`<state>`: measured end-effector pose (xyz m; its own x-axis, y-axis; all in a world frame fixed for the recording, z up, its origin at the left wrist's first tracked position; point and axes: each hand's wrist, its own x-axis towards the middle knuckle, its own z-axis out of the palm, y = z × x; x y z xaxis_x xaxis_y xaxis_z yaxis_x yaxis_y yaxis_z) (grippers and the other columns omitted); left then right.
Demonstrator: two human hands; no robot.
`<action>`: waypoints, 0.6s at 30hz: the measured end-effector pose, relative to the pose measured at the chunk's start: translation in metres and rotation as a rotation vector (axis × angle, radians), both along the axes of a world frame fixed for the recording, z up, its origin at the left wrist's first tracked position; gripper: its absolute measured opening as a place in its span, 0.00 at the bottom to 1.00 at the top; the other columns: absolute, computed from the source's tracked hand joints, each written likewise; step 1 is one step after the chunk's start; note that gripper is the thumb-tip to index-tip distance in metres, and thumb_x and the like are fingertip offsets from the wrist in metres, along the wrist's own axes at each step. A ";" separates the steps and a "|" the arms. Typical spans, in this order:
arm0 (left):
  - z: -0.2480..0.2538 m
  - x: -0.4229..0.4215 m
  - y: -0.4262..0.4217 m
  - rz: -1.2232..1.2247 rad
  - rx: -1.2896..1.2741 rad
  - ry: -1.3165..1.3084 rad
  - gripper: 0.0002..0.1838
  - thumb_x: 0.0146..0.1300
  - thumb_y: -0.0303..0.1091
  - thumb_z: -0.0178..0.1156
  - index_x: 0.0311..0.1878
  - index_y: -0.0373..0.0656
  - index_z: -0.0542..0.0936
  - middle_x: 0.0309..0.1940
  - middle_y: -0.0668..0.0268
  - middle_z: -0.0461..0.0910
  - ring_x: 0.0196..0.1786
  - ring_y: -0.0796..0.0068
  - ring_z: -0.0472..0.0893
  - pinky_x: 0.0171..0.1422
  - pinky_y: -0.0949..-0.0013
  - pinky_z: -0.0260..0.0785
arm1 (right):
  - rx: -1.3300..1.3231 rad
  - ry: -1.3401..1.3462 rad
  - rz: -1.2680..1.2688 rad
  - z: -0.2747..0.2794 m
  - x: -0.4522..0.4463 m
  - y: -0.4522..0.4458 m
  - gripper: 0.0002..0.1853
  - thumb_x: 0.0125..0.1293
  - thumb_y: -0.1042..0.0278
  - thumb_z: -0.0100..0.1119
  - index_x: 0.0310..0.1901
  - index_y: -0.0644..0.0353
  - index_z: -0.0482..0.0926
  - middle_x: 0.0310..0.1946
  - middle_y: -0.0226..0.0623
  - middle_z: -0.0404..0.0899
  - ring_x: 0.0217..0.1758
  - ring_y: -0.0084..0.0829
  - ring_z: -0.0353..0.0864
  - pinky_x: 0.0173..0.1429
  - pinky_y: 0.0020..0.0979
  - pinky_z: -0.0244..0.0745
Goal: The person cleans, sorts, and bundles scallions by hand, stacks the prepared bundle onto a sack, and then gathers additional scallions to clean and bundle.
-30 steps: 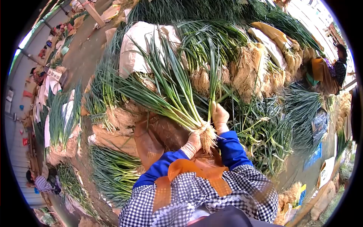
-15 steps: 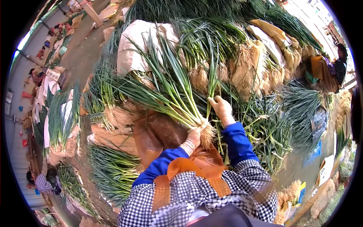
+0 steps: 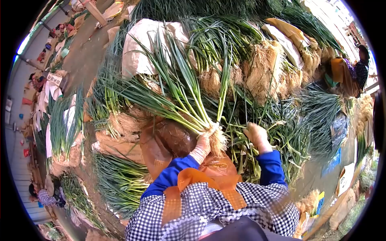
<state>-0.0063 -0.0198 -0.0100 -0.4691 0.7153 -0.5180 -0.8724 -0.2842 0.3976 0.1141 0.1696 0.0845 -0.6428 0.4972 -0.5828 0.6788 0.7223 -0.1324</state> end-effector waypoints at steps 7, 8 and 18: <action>0.034 0.000 -0.012 -0.052 0.228 -0.141 0.17 0.61 0.36 0.57 0.49 0.36 0.73 0.39 0.57 0.79 0.34 0.67 0.77 0.38 0.61 0.74 | -1.111 1.024 -0.693 -0.050 -0.102 -0.032 0.29 0.68 0.40 0.40 0.44 0.61 0.78 0.30 0.34 0.78 0.33 0.24 0.76 0.37 0.25 0.70; 0.035 -0.001 -0.011 -0.044 0.227 -0.138 0.17 0.61 0.36 0.57 0.49 0.36 0.73 0.39 0.57 0.79 0.34 0.67 0.77 0.38 0.61 0.74 | -1.153 1.045 -0.811 -0.060 -0.107 -0.041 0.30 0.67 0.38 0.39 0.38 0.60 0.80 0.23 0.29 0.72 0.24 0.25 0.70 0.28 0.25 0.65; 0.038 -0.024 -0.018 -0.028 0.404 -0.215 0.16 0.62 0.37 0.56 0.50 0.39 0.74 0.38 0.59 0.77 0.33 0.66 0.77 0.35 0.62 0.74 | -0.157 0.261 0.438 -0.100 0.028 -0.034 0.20 0.65 0.49 0.48 0.35 0.59 0.80 0.32 0.43 0.81 0.36 0.42 0.80 0.43 0.37 0.74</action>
